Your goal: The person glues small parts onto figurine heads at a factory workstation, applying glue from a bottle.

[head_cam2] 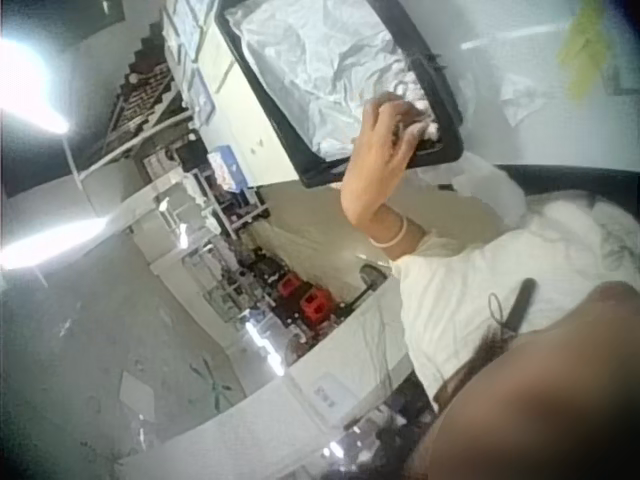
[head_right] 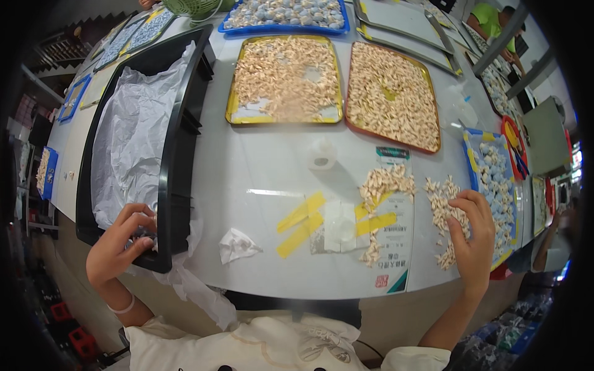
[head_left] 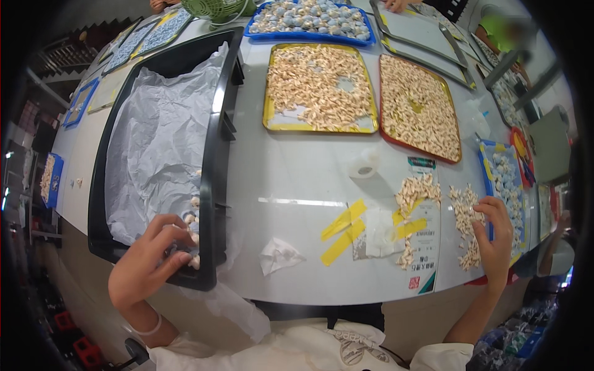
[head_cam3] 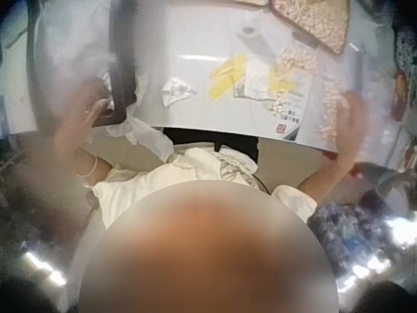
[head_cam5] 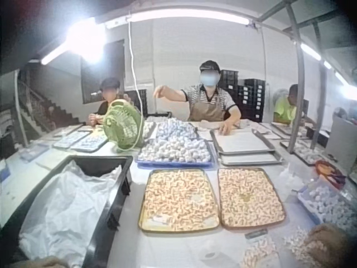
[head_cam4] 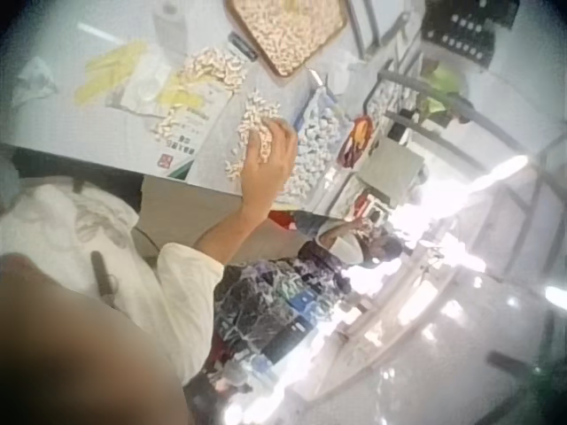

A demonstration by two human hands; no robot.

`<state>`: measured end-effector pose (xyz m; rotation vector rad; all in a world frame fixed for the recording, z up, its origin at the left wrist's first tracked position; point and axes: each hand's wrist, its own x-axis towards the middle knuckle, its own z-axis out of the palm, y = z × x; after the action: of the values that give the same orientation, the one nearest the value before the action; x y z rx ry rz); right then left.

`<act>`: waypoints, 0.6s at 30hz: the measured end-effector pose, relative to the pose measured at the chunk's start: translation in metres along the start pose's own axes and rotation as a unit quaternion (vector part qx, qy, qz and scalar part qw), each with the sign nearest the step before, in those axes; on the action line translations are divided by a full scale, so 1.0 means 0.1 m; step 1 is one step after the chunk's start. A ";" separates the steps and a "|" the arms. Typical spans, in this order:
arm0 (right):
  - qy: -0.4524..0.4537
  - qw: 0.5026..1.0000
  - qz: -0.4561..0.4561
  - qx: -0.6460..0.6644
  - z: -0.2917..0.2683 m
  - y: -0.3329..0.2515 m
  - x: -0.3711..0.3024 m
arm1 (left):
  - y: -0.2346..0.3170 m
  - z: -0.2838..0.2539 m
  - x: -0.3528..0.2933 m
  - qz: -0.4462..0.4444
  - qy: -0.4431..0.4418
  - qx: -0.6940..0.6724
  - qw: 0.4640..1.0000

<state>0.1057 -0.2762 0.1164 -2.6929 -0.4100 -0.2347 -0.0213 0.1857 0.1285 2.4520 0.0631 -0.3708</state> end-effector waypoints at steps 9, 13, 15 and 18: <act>-0.056 0.997 -0.042 -0.037 0.06 -0.23 0.62 | -0.15 -0.06 0.07 0.004 0.063 -0.013 0.998; -0.089 0.988 -0.119 -0.042 0.19 -0.42 1.11 | -0.26 -0.02 0.07 0.007 0.099 -0.060 0.993; -0.137 0.980 -0.142 0.027 0.30 -0.54 1.59 | -0.23 -0.03 0.10 -0.024 0.085 -0.060 0.994; -0.137 0.958 -0.251 0.037 0.60 -0.88 2.32 | -0.19 -0.06 0.13 -0.042 0.088 -0.044 0.994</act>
<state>0.3027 -0.1166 0.1452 -2.5059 -1.1630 0.0188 -0.0100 0.2033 0.1179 2.3938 0.2539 -0.1840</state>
